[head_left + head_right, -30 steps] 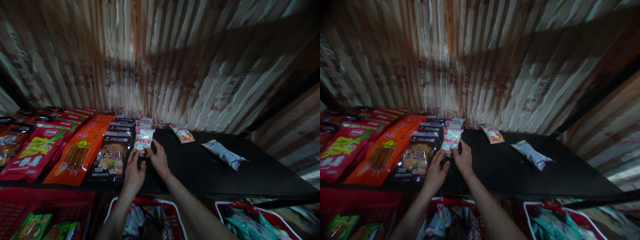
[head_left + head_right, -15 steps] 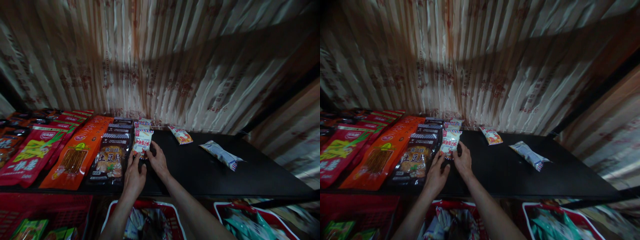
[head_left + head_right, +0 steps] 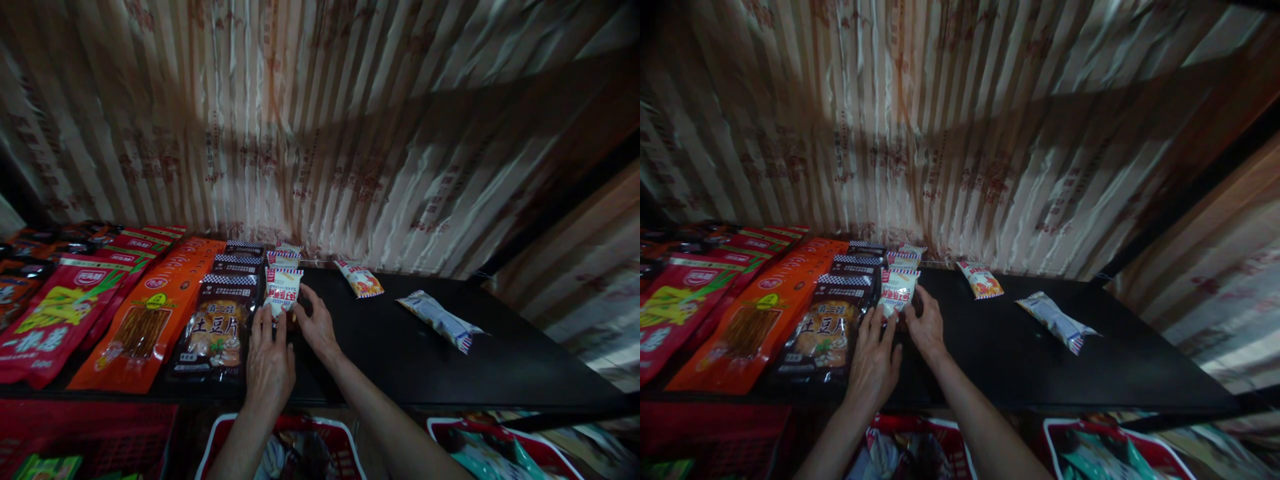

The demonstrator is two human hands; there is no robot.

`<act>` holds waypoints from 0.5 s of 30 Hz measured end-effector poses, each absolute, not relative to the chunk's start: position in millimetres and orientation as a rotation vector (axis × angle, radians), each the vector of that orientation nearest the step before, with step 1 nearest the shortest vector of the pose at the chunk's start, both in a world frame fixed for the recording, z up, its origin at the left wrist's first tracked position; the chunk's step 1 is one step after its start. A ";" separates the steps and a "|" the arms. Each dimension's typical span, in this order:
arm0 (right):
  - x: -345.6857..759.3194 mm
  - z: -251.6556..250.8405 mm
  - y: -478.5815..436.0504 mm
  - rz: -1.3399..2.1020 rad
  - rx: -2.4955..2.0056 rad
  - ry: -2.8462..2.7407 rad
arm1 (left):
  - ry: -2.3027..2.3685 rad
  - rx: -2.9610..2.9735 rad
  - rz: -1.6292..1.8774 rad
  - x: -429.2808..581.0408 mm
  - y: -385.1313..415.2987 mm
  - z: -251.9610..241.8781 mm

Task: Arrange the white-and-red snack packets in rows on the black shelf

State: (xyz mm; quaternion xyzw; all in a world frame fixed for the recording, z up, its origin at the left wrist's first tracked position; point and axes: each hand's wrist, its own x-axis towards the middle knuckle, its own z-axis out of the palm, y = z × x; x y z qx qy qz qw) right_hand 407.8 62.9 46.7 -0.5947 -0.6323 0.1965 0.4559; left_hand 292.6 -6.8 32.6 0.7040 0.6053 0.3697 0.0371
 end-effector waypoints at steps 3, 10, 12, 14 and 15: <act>409.9 45.3 63.9 0.505 -1.448 -1.566 | 1.788 2.179 1.171 294.3 -3.6 24.8; 422.2 36.9 84.5 0.544 -1.412 -1.454 | 1.879 2.125 1.106 300.3 -1.8 16.4; 424.3 39.7 97.1 0.519 -1.443 -1.439 | 1.898 2.133 1.083 301.1 -2.1 16.4; 425.0 46.4 111.9 0.480 -1.493 -1.440 | 1.898 2.149 1.072 301.4 -2.3 16.4; 424.9 51.0 120.0 0.450 -1.514 -1.450 | 1.897 2.152 1.069 301.5 -2.5 16.3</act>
